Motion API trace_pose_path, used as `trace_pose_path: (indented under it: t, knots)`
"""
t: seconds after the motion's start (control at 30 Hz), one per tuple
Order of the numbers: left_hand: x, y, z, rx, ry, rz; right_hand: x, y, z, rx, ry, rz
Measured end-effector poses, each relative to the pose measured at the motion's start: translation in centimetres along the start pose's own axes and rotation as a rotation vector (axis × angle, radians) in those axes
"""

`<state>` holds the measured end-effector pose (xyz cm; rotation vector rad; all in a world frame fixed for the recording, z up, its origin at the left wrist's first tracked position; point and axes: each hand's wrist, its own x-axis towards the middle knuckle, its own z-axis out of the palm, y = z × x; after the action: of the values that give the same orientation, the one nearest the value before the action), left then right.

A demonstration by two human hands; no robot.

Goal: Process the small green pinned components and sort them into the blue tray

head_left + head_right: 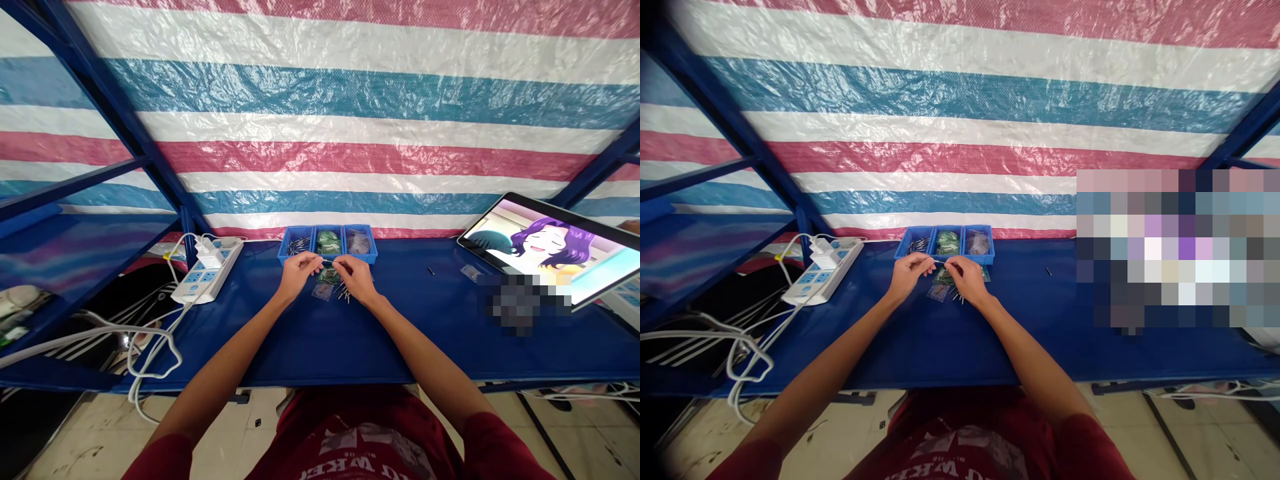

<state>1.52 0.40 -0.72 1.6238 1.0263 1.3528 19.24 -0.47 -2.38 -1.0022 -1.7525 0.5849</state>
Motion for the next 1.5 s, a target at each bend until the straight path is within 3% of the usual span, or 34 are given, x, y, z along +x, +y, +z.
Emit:
trace_pose_path:
  t: [0.27, 0.4, 0.67, 0.87, 1.1, 1.37, 1.5]
  knots:
    - [0.01, -0.56, 0.34, 0.029, 0.013, 0.024, -0.07, 0.07, 0.36, -0.047, -0.014, -0.020]
    - [-0.26, -0.19, 0.29, -0.002, -0.038, 0.074, 0.02, 0.08, 0.15, -0.073, 0.031, 0.010]
    - [-0.22, 0.12, -0.31, 0.375, -0.141, 0.220, 0.05, 0.16, -0.09, -0.065, 0.099, 0.036]
    - [-0.29, 0.18, -0.52, 0.300, -0.217, 0.091, 0.03, -0.12, -0.18, -0.064, 0.113, 0.024]
    - [-0.30, 0.33, -0.51, 0.113, -0.346, -0.007, -0.17, 0.02, 0.09, -0.002, -0.018, -0.081]
    - [-0.32, 0.41, -0.36, 0.023, -0.327, -0.078, -0.25, 0.14, 0.34, 0.021, -0.076, -0.067]
    - [-0.12, 0.30, -0.55, 0.086, -0.263, -0.042, -0.20, -0.18, 0.13, -0.003, -0.023, -0.016]
